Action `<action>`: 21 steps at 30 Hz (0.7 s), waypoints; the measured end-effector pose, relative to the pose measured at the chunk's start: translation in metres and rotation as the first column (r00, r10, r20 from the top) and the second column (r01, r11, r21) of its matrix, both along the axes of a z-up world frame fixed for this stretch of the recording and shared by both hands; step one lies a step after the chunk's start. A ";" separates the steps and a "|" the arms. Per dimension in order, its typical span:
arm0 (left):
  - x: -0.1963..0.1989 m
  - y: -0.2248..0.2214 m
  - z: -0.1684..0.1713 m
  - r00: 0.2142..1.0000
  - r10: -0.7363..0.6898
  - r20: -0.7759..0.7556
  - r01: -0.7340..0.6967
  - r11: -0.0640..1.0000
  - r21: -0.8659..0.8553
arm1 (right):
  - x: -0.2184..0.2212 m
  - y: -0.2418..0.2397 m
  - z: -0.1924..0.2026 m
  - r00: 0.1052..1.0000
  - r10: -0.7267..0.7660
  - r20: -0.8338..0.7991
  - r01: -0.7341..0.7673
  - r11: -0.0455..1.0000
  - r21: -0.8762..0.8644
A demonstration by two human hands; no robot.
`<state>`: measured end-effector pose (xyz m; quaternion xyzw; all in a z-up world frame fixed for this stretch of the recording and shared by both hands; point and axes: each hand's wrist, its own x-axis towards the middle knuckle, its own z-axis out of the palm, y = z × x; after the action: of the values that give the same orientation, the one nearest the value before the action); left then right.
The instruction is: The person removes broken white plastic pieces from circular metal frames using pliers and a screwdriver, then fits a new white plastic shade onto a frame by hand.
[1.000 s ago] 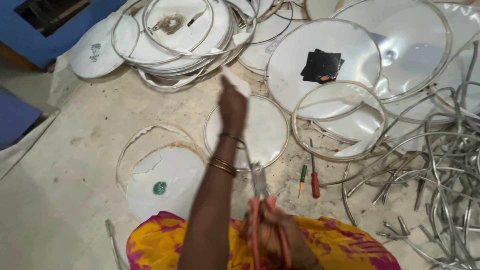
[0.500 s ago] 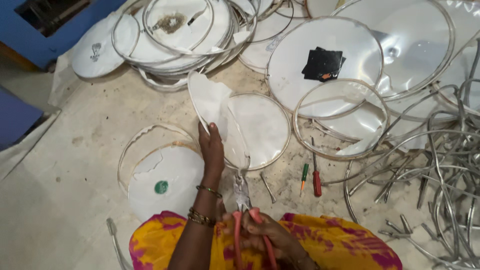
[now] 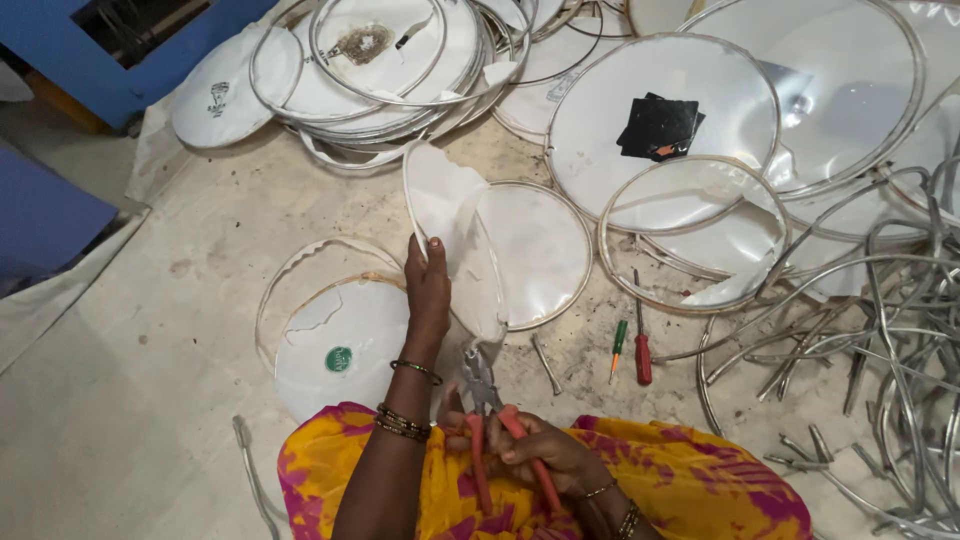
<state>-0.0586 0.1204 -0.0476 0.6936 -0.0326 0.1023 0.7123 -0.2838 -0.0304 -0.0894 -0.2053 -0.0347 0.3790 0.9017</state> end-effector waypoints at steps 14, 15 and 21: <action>-0.004 -0.002 0.019 0.988 -0.033 -0.148 0.013 0.991 -0.137 | 0.005 -0.004 -0.012 1.000 0.004 -0.018 -0.006 0.994 -0.113; -0.004 -0.003 0.019 0.991 -0.038 -0.127 0.020 0.989 -0.144 | 0.005 -0.004 -0.005 1.000 0.008 -0.027 -0.010 0.995 -0.095; -0.002 -0.002 0.019 0.990 0.017 -0.137 -0.021 0.999 -0.032 | 0.006 -0.004 0.013 1.000 0.009 -0.029 -0.009 1.000 -0.013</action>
<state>-0.0610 0.1186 -0.0287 0.6874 0.0247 0.0618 0.7233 -0.2779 -0.0345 -0.0765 -0.2056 -0.0199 0.3861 0.8990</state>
